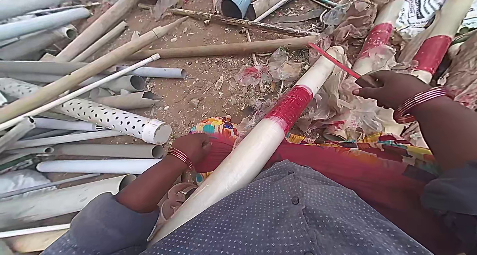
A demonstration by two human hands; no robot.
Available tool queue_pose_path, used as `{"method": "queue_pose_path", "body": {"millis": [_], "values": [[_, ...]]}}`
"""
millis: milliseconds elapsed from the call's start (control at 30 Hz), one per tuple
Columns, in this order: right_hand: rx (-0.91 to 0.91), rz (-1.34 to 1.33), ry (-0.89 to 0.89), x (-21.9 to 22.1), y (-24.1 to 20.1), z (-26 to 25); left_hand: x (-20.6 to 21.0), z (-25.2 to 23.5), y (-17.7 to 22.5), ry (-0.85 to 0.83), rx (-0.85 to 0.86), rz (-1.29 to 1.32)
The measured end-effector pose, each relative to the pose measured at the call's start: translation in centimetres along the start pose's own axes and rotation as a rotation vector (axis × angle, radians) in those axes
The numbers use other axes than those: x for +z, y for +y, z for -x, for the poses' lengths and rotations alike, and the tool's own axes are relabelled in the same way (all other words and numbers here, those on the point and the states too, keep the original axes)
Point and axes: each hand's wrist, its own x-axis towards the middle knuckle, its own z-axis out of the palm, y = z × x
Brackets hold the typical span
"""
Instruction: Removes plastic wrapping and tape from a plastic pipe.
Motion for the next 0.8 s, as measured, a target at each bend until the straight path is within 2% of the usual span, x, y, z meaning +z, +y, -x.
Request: {"method": "queue_pose_path", "body": {"millis": [67,133,200,333,433,800], "values": [[0.006,-0.008,0.002,0.3,-0.1,-0.2,-0.1,1.2,0.2,-0.031,0.077,0.161],[0.003,-0.003,0.003,0.4,0.0,-0.5,-0.5,2.3,1.6,-0.158,0.160,0.213],[0.003,0.005,-0.009,0.4,-0.4,-0.4,-0.9,3.2,3.3,-0.264,0.207,0.166],[0.001,0.007,-0.016,0.1,-1.1,0.2,-1.5,3.7,4.9,-0.314,0.200,0.035],[-0.001,-0.004,-0.011,0.2,-1.0,0.2,-1.7,3.5,4.6,-0.347,0.198,0.043],[0.003,-0.001,-0.011,0.2,-0.8,-0.1,-2.1,3.3,3.7,-0.240,0.213,0.054]]}}
